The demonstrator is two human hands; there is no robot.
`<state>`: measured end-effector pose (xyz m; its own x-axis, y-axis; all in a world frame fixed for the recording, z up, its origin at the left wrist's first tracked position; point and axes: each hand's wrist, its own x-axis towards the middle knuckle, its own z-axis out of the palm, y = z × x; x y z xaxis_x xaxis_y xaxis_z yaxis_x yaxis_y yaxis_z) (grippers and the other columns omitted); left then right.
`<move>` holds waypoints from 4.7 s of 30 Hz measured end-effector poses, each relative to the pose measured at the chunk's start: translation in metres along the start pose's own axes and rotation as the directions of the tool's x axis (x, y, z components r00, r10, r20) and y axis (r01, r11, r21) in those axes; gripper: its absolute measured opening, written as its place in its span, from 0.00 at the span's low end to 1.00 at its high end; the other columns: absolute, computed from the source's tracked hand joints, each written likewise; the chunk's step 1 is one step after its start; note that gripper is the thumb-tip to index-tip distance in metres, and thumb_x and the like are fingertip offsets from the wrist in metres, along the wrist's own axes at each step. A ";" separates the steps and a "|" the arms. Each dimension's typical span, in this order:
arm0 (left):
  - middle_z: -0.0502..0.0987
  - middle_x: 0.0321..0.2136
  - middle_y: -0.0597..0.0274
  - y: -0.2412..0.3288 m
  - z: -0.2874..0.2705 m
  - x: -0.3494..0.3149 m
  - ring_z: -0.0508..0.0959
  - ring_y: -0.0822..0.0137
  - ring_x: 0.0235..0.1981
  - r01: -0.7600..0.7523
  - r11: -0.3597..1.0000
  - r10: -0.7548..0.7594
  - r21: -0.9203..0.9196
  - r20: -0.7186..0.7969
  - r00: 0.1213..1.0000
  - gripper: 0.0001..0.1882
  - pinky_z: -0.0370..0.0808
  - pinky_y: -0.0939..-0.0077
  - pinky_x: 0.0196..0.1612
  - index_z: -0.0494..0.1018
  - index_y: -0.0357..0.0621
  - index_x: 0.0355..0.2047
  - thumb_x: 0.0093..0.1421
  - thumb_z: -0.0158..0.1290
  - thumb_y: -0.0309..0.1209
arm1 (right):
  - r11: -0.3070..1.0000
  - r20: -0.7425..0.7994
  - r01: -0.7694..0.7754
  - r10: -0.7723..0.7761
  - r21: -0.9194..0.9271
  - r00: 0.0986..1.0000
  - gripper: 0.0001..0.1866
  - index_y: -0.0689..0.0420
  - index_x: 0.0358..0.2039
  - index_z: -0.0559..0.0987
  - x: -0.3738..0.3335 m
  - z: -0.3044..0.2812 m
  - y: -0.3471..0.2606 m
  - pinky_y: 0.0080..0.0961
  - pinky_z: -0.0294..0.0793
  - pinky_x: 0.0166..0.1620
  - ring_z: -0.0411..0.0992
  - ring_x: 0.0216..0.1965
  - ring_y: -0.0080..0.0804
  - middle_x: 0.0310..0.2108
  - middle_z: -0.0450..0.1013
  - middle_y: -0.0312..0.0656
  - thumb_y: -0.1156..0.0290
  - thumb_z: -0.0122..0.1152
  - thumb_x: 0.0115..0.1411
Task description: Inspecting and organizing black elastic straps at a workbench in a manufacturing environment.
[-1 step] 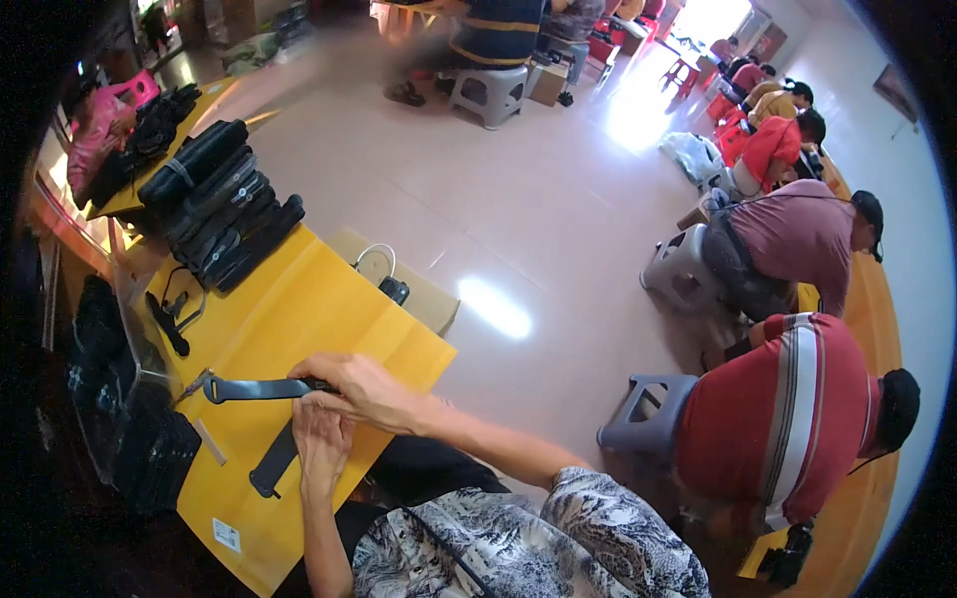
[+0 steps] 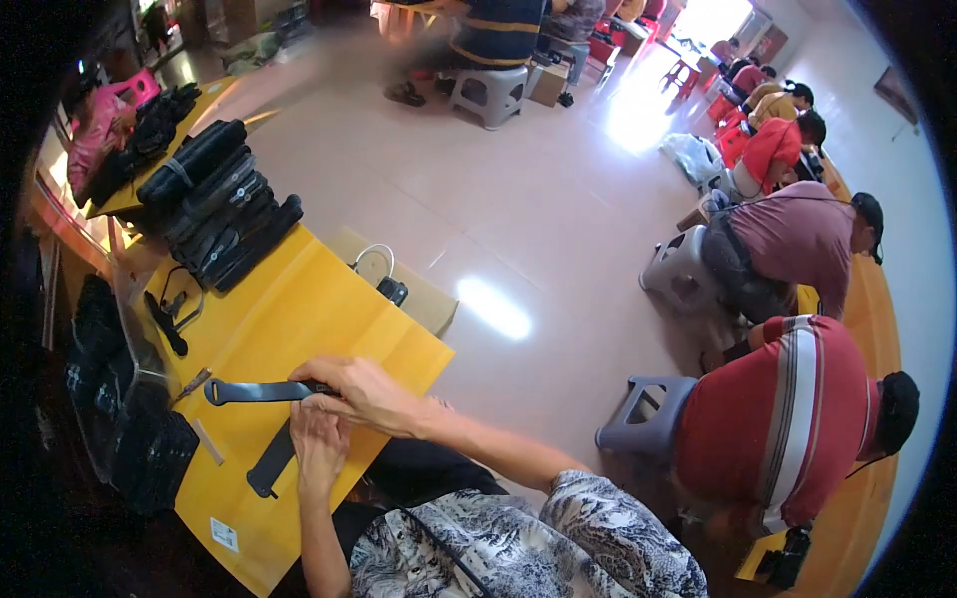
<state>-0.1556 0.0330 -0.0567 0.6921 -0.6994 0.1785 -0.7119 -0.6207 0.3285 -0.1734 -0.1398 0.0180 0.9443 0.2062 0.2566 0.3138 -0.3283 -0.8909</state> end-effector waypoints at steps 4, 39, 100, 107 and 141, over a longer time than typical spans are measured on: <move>0.55 0.63 0.48 0.006 -0.003 0.006 0.54 0.46 0.64 0.006 0.999 -0.005 0.045 -0.014 1.000 0.27 0.52 0.50 0.64 0.61 0.41 0.59 0.63 0.47 0.41 | 1.000 -0.003 -0.016 0.016 0.025 1.000 0.17 0.58 0.47 0.72 -0.015 -0.009 0.004 0.35 0.72 0.44 0.72 0.41 0.46 0.38 0.72 0.47 0.63 0.57 0.60; 0.78 0.36 0.50 0.053 -0.084 -0.048 0.79 0.61 0.38 0.236 0.288 -0.366 -0.928 0.121 0.923 0.23 0.74 0.70 0.45 0.60 0.33 0.53 0.63 0.51 0.33 | 0.883 0.393 -0.406 0.296 0.234 0.870 0.21 0.56 0.42 0.78 -0.099 0.012 -0.007 0.24 0.68 0.30 0.72 0.24 0.28 0.21 0.71 0.40 0.52 0.49 0.65; 0.73 0.45 0.42 0.105 -0.035 -0.006 0.77 0.56 0.44 0.058 0.041 -0.474 -0.997 0.032 0.880 0.15 0.72 0.77 0.36 0.59 0.39 0.50 0.67 0.45 0.31 | 0.977 -0.353 -0.173 0.118 -0.128 0.928 0.13 0.59 0.40 0.74 -0.132 0.013 -0.002 0.28 0.69 0.25 0.72 0.22 0.31 0.24 0.72 0.40 0.66 0.61 0.58; 0.74 0.45 0.42 0.090 -0.037 -0.001 0.79 0.59 0.42 0.138 -0.290 -0.363 -0.947 0.242 0.900 0.14 0.69 0.81 0.31 0.60 0.41 0.48 0.68 0.43 0.35 | -0.284 0.604 -0.533 0.398 0.797 0.691 0.13 0.55 0.36 0.69 -0.127 -0.010 -0.017 0.10 0.42 0.12 0.49 0.10 0.11 0.12 0.52 0.25 0.57 0.47 0.67; 0.76 0.43 0.55 0.072 -0.040 -0.037 0.76 0.74 0.40 0.201 -0.133 -0.562 -0.970 0.241 0.792 0.14 0.74 0.85 0.33 0.68 0.38 0.46 0.59 0.55 0.23 | 0.977 -0.154 -0.165 0.144 -0.134 0.978 0.12 0.62 0.36 0.79 -0.075 -0.005 -0.006 0.26 0.76 0.33 0.75 0.31 0.37 0.33 0.74 0.44 0.68 0.65 0.55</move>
<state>-0.2276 0.0286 -0.0031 0.9189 -0.2905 -0.2669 0.3495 0.2855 0.8924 -0.2456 -0.1575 0.0060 0.9835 0.0123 0.1804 0.1642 -0.4780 -0.8629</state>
